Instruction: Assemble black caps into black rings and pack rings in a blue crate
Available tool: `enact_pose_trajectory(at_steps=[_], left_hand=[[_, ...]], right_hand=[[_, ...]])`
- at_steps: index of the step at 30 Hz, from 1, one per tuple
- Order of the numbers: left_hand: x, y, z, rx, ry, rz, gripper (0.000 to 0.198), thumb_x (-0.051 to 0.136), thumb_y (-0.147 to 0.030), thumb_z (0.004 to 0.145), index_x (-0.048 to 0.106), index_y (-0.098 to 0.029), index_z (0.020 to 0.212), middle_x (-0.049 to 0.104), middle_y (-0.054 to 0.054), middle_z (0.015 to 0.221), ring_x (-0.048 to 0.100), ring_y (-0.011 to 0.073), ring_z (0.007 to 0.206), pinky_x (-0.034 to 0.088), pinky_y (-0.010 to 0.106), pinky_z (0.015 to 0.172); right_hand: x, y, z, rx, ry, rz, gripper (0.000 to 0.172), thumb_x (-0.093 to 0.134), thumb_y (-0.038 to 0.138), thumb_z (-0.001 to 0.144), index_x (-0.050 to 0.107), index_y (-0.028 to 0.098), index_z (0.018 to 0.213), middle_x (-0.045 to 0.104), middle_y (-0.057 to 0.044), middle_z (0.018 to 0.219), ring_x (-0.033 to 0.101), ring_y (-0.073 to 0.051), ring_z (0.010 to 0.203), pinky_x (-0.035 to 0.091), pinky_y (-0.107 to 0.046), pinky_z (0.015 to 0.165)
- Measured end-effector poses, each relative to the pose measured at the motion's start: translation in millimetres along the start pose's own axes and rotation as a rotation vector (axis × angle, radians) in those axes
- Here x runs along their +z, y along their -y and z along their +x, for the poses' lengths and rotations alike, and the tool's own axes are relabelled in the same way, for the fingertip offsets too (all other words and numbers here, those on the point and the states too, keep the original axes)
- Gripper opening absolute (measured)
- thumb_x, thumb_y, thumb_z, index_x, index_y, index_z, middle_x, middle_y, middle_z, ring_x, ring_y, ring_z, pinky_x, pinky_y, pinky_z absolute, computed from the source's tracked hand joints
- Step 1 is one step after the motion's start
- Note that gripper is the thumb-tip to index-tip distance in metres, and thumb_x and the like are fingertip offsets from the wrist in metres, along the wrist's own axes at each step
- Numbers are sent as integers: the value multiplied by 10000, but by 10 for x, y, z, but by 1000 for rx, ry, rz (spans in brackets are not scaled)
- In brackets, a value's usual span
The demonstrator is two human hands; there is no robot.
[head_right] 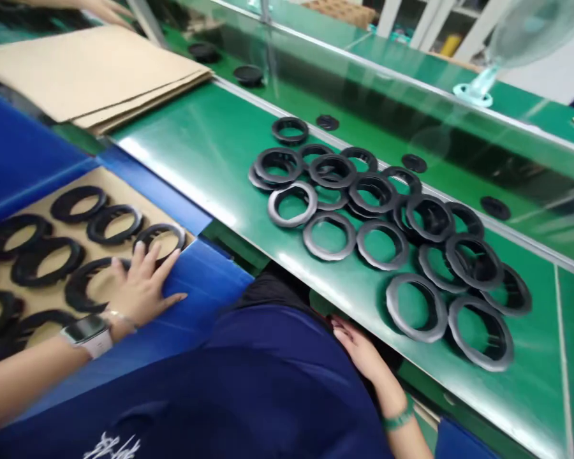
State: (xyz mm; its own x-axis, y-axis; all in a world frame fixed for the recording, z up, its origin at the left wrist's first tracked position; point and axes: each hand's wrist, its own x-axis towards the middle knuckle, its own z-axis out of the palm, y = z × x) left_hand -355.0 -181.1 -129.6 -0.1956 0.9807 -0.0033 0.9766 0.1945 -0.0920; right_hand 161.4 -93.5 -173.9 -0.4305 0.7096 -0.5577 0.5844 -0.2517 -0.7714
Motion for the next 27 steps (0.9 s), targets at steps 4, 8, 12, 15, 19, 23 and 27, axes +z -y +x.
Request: enact_pose_trajectory(at_steps=[4, 8, 12, 15, 19, 23, 27], left_hand=[[-119, -224, -126, 397, 28, -226, 520, 586, -316, 928, 528, -270, 1443, 385, 57, 1600, 182, 341, 1533, 0, 618, 1233], [-372, -597, 212, 831, -315, -420, 354, 578, -175, 934, 638, -230, 1278, 678, 30, 1309, 485, 229, 1386, 254, 478, 1248], [-736, -904, 998, 866, -618, -493, 297, 596, -148, 933, 639, -194, 1223, 730, 43, 1165, 626, 202, 1208, 440, 393, 1135], [-846, -1024, 1574, 692, -732, -564, 256, 589, -202, 955, 628, -197, 1208, 719, 64, 1155, 654, 217, 1133, 503, 401, 1054], [-724, -1101, 2000, 425, -707, -680, 430, 555, -343, 981, 508, -173, 1374, 606, 140, 1341, 538, 293, 1307, 483, 496, 1089], [-617, -1111, 2070, 282, -627, -699, 695, 537, -473, 964, 290, -195, 1551, 413, 154, 1546, 299, 361, 1488, 389, 625, 1153], [-589, -1060, 2093, 234, -522, -696, 728, 502, -478, 962, 221, -230, 1586, 356, 127, 1595, 267, 377, 1504, 410, 667, 1124]], right_hand=[[-454, 428, -794, 19, 111, -74, 716, 653, 704, 847, 559, 322, 1445, 523, -98, 1448, 508, -317, 1326, 425, -452, 1150], [-937, 1269, -1237, -43, 93, -344, 542, 650, 593, 933, 609, 322, 1400, 545, -67, 1435, 495, -320, 1335, 393, -460, 1167], [-1318, 2195, -858, -275, -86, -505, 422, 619, 553, 964, 702, 280, 1275, 647, -66, 1296, 608, -298, 1182, 501, -395, 1040], [-1589, 2802, -98, -421, -205, -577, 322, 621, 450, 957, 750, 238, 1162, 704, -57, 1171, 659, -271, 1066, 539, -366, 945], [-1873, 3532, 1229, -502, -409, -745, 185, 641, 240, 933, 773, 215, 1060, 734, -25, 1075, 678, -225, 999, 517, -312, 935], [-1993, 4145, 2556, -382, -583, -818, 146, 660, 176, 940, 784, 203, 1013, 737, -39, 1053, 672, -218, 1016, 500, -272, 910], [-1965, 4486, 3636, -290, -643, -793, 119, 669, 197, 956, 779, 183, 997, 735, -71, 1011, 674, -236, 1002, 512, -301, 888]])
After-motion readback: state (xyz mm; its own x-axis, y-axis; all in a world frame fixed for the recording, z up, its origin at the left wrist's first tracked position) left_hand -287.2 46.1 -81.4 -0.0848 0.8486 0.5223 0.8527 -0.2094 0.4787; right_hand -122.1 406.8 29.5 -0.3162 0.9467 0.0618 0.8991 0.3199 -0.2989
